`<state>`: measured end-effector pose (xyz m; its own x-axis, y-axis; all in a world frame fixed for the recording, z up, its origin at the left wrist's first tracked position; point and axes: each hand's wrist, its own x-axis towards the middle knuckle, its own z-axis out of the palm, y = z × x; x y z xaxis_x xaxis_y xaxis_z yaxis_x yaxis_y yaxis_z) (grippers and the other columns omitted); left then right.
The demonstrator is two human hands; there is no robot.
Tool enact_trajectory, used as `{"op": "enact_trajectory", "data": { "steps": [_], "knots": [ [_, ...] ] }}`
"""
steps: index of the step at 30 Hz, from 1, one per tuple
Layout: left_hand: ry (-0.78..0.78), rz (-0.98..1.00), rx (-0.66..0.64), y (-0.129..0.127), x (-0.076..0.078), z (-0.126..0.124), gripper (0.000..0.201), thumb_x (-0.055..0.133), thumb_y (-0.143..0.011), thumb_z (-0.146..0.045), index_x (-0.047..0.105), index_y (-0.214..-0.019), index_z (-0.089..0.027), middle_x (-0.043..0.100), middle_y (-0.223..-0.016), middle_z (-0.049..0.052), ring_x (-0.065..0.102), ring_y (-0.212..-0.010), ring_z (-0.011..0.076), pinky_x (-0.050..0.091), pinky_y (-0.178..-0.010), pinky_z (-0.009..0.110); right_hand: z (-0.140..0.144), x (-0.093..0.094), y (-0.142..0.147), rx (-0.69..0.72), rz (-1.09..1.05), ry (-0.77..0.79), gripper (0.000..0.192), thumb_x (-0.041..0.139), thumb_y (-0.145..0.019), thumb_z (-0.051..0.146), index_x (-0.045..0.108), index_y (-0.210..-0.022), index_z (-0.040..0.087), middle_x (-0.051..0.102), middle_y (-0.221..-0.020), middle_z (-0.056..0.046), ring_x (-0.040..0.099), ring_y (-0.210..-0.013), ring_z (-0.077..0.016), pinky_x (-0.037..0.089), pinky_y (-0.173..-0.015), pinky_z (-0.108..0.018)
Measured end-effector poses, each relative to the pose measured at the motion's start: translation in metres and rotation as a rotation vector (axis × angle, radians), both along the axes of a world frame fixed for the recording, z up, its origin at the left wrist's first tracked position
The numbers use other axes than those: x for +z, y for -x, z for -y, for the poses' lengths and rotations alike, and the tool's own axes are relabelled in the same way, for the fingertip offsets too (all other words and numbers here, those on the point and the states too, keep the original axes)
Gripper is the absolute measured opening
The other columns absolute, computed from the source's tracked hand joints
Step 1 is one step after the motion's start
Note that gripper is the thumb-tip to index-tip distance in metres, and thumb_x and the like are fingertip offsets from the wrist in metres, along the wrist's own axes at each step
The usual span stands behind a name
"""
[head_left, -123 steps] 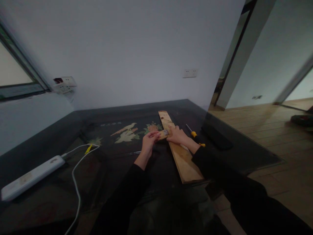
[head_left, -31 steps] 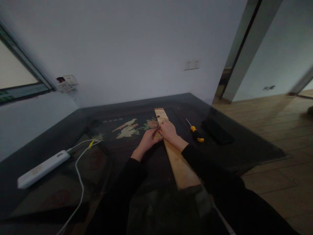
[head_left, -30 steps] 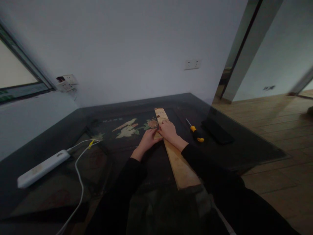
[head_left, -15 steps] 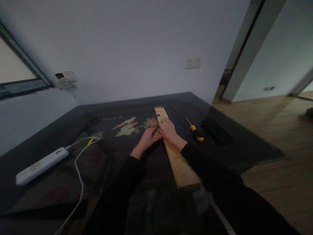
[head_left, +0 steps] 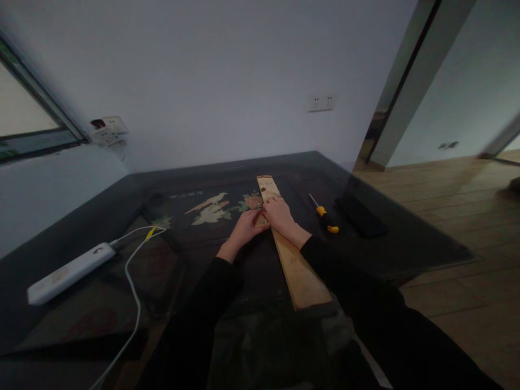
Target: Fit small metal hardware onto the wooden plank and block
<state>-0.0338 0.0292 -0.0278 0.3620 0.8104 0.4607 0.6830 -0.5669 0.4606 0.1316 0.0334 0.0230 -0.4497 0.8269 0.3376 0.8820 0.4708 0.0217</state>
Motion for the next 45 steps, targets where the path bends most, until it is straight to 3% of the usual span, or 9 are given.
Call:
{"op": "enact_trajectory", "data": {
  "steps": [5,11,15,21,27,33,39,45],
  "knots": [
    [-0.02,0.01,-0.004,0.0002,-0.001,-0.0005,0.057,0.08,-0.078,-0.041,0.064,-0.127,-0.016,0.07,-0.123,0.016,0.064,-0.116,0.0333,0.049,-0.102,0.049,-0.0001,0.0024,-0.0001,0.03,-0.004,0.02,0.029,0.045,-0.097,0.019,0.073,-0.104,0.013,0.069,-0.114,-0.015,0.055,-0.117,-0.0275,0.043,-0.095,-0.037],
    [-0.014,0.003,0.0,-0.0003,0.0002,0.0005,0.054,0.08,-0.079,-0.04,0.065,-0.125,-0.015,0.07,-0.122,0.016,0.064,-0.116,0.0331,0.049,-0.103,0.049,0.0012,0.0019,-0.0015,-0.011,-0.043,0.005,0.024,0.055,-0.095,0.025,0.071,-0.107,0.012,0.068,-0.113,-0.015,0.056,-0.115,-0.0271,0.043,-0.095,-0.035],
    [-0.018,-0.002,0.001,-0.0016,0.0027,0.0023,0.054,0.081,-0.078,-0.039,0.065,-0.124,-0.015,0.071,-0.121,0.016,0.065,-0.114,0.0329,0.049,-0.103,0.048,-0.0002,-0.0008,-0.0021,0.017,-0.037,0.014,0.026,0.048,-0.097,0.018,0.072,-0.106,0.015,0.068,-0.112,-0.012,0.057,-0.114,-0.0254,0.043,-0.096,-0.034],
    [-0.026,-0.003,0.004,-0.0012,0.0023,0.0027,0.052,0.08,-0.079,-0.038,0.065,-0.124,-0.017,0.07,-0.123,0.015,0.064,-0.117,0.0318,0.049,-0.104,0.049,-0.0028,-0.0018,-0.002,-0.011,-0.046,-0.019,0.025,0.057,-0.094,0.031,0.072,-0.105,0.015,0.069,-0.11,-0.013,0.058,-0.112,-0.0289,0.045,-0.093,-0.037],
    [-0.005,-0.011,-0.014,-0.0011,0.0033,0.0023,0.054,0.079,-0.08,-0.039,0.063,-0.127,-0.017,0.07,-0.123,0.015,0.064,-0.116,0.0323,0.049,-0.103,0.05,-0.006,-0.0053,-0.0018,0.042,-0.012,-0.013,0.025,0.049,-0.096,0.021,0.072,-0.104,0.014,0.068,-0.114,-0.014,0.057,-0.114,-0.0272,0.043,-0.096,-0.037],
    [-0.001,0.002,-0.001,-0.0015,0.0032,0.0031,0.056,0.079,-0.08,-0.039,0.063,-0.127,-0.015,0.069,-0.125,0.017,0.063,-0.118,0.0332,0.048,-0.104,0.05,-0.0026,-0.0015,-0.0024,0.006,-0.027,-0.029,0.027,0.059,-0.093,0.031,0.07,-0.109,0.013,0.068,-0.115,-0.015,0.057,-0.115,-0.028,0.043,-0.098,-0.037],
    [0.001,-0.008,-0.001,-0.0022,0.003,0.0027,0.056,0.079,-0.08,-0.039,0.062,-0.13,-0.018,0.069,-0.124,0.015,0.063,-0.118,0.0321,0.048,-0.104,0.05,-0.0026,-0.0028,-0.0023,0.044,0.005,0.006,0.024,0.05,-0.097,0.024,0.07,-0.106,0.014,0.068,-0.114,-0.013,0.057,-0.114,-0.0256,0.042,-0.098,-0.036],
    [0.001,-0.013,0.006,-0.0023,0.0023,0.0025,0.06,0.08,-0.079,-0.039,0.06,-0.131,-0.016,0.069,-0.124,0.017,0.063,-0.118,0.0334,0.048,-0.105,0.051,0.0004,-0.0005,-0.0021,0.012,-0.021,-0.029,0.027,0.056,-0.095,0.031,0.07,-0.107,0.011,0.068,-0.112,-0.015,0.057,-0.115,-0.0281,0.043,-0.096,-0.037]
  ]
}}
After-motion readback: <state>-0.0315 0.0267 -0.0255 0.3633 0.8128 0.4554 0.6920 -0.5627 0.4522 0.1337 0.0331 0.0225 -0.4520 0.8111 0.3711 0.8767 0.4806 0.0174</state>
